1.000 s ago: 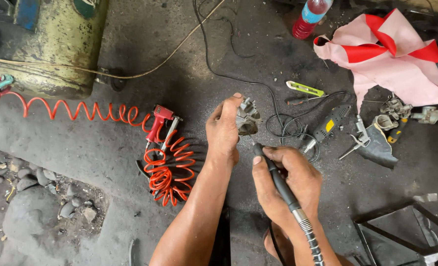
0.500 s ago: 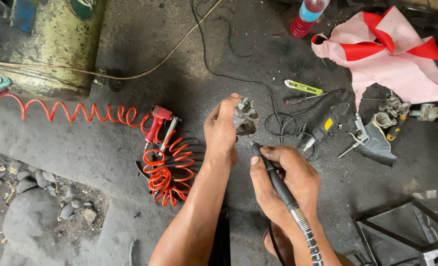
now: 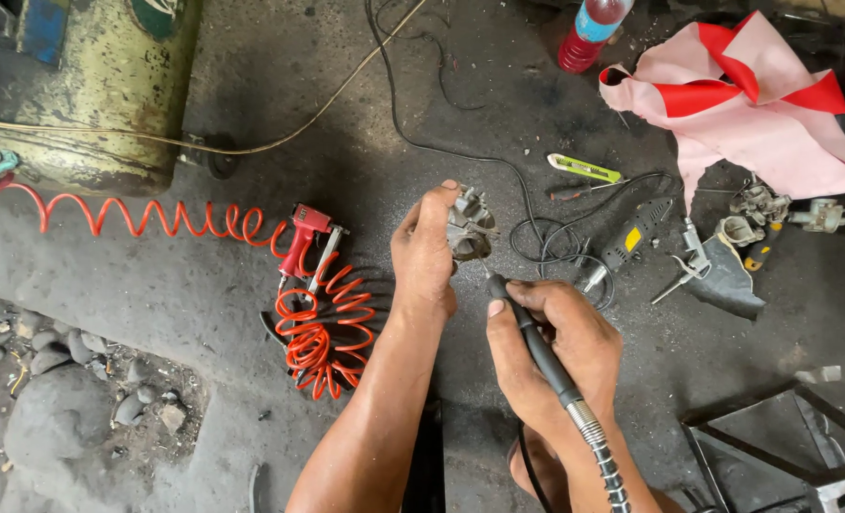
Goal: Repairing and inspecting a motorcycle carburetor using a screwdriver
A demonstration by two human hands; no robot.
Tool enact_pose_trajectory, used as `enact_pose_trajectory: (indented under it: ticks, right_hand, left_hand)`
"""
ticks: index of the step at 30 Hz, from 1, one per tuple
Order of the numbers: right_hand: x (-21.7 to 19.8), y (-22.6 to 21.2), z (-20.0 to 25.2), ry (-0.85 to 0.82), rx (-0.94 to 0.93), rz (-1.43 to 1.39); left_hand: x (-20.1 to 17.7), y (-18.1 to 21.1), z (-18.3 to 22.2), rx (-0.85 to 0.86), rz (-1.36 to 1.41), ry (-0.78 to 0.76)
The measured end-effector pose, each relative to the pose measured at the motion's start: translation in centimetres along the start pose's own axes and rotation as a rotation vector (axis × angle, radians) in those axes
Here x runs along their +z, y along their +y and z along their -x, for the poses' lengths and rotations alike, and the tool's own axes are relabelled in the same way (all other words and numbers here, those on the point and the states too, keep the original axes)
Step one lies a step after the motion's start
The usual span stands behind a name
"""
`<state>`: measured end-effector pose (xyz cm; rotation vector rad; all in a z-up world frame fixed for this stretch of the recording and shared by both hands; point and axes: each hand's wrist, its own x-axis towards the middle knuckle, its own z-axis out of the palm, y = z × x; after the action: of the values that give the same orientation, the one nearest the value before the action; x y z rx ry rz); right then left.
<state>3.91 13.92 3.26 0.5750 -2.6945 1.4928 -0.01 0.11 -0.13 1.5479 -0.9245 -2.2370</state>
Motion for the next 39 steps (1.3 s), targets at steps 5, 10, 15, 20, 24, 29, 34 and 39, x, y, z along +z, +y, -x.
enact_pose_trajectory:
  ticks: [5,10,15,20,24,29,34,39]
  right_hand:
    - [0.1,0.3,0.1,-0.009,-0.018,0.028]
    - [0.0,-0.1,0.0,-0.014,-0.024,0.008]
    - [0.1,0.2,0.2,-0.014,0.05,0.014]
    - [-0.1,0.3,0.0,-0.007,0.074,-0.016]
    - [0.3,-0.3,0.2,-0.007,-0.009,0.002]
    - [0.4,-0.6,0.3,-0.005,-0.061,-0.013]
    - [0.5,-0.9,0.2,0.029,-0.023,0.002]
    - [1.3,-1.0,0.2,0.17,0.105,-0.329]
  left_hand:
    - [0.1,0.0,0.1,-0.006,0.005,0.001]
    - [0.1,0.2,0.3,-0.008,-0.04,-0.006]
    - [0.1,-0.1,0.0,0.004,-0.013,-0.009]
    - [0.1,0.1,0.1,0.004,-0.009,-0.003]
    - [0.1,0.3,0.2,-0.015,-0.003,0.013]
    - [0.2,0.4,-0.1,-0.077,-0.106,0.1]
    - [0.5,0.3,0.1,-0.073,-0.067,0.086]
    - [-0.5,-2.6,-2.5,-0.003,0.109,0.009]
